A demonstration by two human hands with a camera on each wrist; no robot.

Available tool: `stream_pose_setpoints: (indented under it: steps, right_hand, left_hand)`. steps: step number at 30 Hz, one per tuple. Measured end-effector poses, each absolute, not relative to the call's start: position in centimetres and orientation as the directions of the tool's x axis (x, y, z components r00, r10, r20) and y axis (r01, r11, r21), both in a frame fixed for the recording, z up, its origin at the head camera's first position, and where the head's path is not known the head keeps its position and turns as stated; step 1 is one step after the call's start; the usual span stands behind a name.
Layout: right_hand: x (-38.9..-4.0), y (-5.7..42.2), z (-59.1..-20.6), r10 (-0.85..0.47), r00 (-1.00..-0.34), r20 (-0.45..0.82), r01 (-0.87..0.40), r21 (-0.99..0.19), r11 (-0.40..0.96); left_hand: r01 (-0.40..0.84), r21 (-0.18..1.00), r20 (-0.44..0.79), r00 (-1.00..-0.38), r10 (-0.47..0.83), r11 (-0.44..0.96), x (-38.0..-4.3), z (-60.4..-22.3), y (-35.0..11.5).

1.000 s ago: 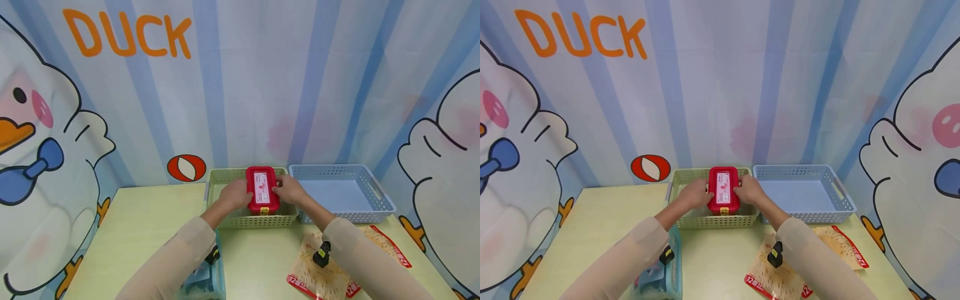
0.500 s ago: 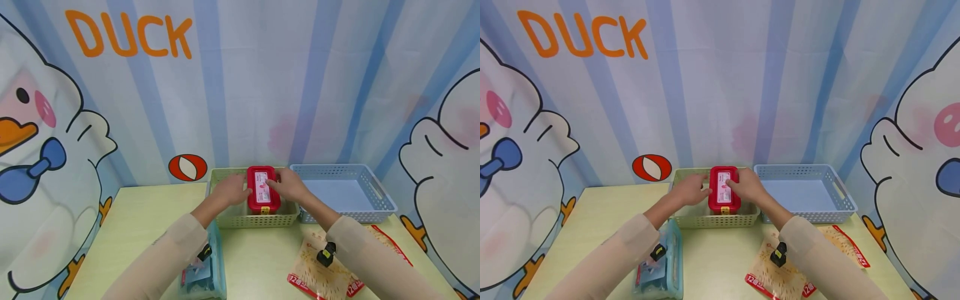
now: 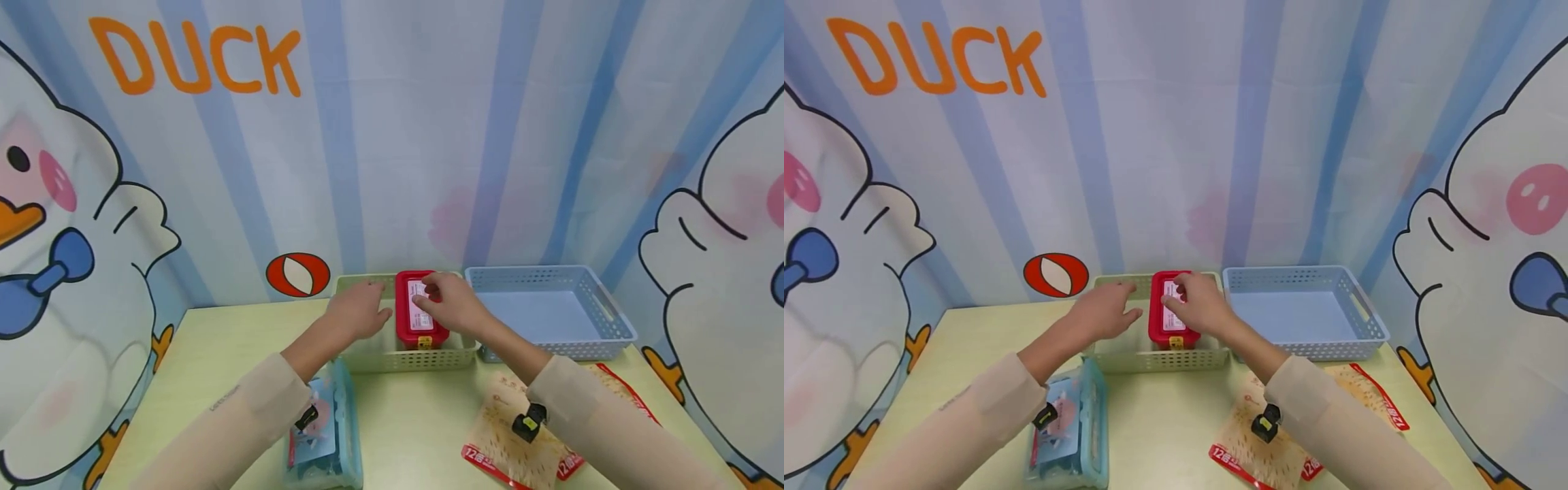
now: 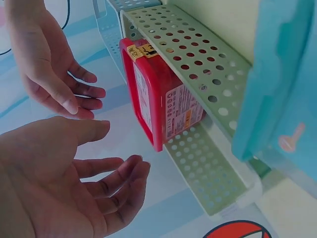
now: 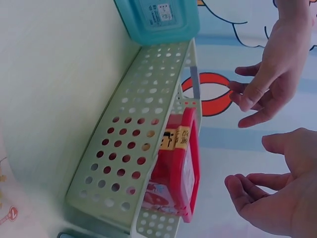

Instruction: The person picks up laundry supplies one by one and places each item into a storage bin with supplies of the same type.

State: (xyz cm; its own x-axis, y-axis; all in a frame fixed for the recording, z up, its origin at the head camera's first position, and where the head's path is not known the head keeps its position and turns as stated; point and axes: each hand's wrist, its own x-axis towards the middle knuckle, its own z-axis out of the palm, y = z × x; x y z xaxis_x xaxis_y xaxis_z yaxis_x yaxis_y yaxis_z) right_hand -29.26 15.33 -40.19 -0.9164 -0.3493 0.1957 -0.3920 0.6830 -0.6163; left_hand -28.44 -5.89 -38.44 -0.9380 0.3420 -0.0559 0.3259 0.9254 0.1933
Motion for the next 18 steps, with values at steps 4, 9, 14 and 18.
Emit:
stream_pose_setpoints:
  steps: [4,9,14,18]
  right_hand:
    - [-28.6,14.8,-39.9,-0.375,-0.9,0.222,-0.428,-0.615,0.662]
    - [-27.7,14.3,-39.9,-0.381,-0.898,0.221,-0.429,-0.634,0.644]
    - [-27.1,13.8,-40.3,-0.405,-0.887,0.223,-0.445,-0.648,0.618]
    - [-26.8,13.5,-41.2,-0.432,-0.876,0.215,-0.458,-0.654,0.602]
  left_hand:
    - [0.32,0.183,-0.065,-0.94,0.336,0.93,-27.8,-38.4,-7.0]
    - [0.321,0.185,-0.069,-0.939,0.338,0.929,-26.9,-38.6,-8.3]
    - [0.316,0.193,-0.088,-0.938,0.337,0.929,-26.4,-38.6,-9.6]
    - [0.315,0.212,-0.11,-0.933,0.343,0.925,-25.8,-38.5,-10.4]
